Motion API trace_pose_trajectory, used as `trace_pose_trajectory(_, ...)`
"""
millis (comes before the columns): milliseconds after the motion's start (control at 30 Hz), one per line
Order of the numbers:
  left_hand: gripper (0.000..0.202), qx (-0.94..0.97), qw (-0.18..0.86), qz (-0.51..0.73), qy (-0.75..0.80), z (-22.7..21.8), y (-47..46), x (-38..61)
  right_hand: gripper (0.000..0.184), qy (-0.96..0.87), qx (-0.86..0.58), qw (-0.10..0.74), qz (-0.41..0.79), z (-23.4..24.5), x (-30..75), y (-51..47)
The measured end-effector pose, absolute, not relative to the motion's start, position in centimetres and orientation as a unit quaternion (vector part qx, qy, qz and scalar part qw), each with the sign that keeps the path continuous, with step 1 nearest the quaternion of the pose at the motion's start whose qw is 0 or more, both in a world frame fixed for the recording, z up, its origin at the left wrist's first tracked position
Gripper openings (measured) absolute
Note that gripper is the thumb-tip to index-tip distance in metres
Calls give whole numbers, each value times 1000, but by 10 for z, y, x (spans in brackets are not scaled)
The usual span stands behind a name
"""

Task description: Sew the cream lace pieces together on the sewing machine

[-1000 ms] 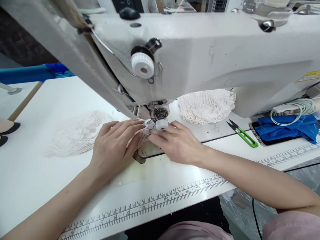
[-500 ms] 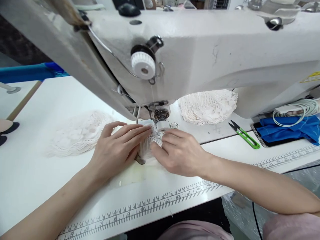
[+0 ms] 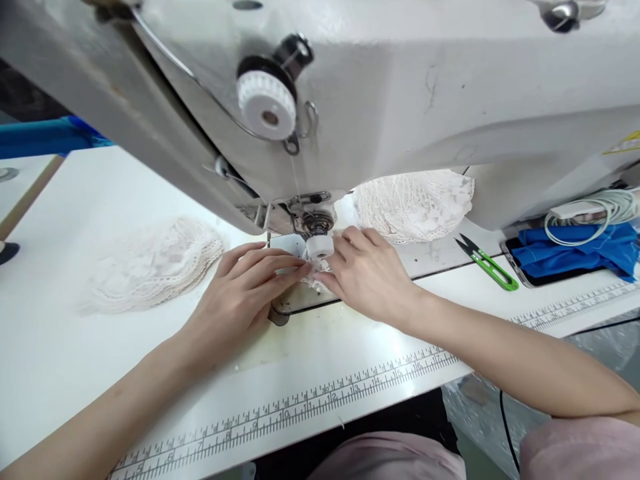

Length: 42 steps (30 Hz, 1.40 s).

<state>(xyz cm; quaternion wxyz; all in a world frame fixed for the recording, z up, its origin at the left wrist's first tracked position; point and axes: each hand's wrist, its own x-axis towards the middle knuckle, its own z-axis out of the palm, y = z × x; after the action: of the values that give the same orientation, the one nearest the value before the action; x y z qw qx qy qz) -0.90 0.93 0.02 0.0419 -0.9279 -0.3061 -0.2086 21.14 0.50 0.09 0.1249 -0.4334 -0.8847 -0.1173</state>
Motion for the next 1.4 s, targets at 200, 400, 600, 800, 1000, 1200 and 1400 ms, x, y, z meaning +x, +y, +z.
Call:
trace_pose_trajectory(200,40,-938,49,-198,-282,-4,6,-7,34,-896,-407,146,-103,-2,219,17)
trace_pose_trajectory(400,39,-933,132,-168,-289,1,-3,-4,35,-896,-406,156,-85,-4,219,18)
trace_pose_trajectory(600,36,-931,169,-152,-286,7,-5,-2,36,-897,-411,148,-69,-4,219,17)
trace_pose_trajectory(800,37,-931,167,-150,-288,6,-5,-2,36,-897,-407,158,-69,-4,218,16)
trace_pose_trajectory(1000,36,-929,159,-159,-295,5,-6,-1,31,-907,-368,193,-72,-2,221,13)
trace_pose_trajectory(1200,33,-927,178,-180,-276,5,-7,1,30,-916,-312,228,-111,0,219,3)
trace_pose_trajectory(1400,31,-928,177,-180,-274,6,-10,0,29,-920,-304,223,-107,2,220,2)
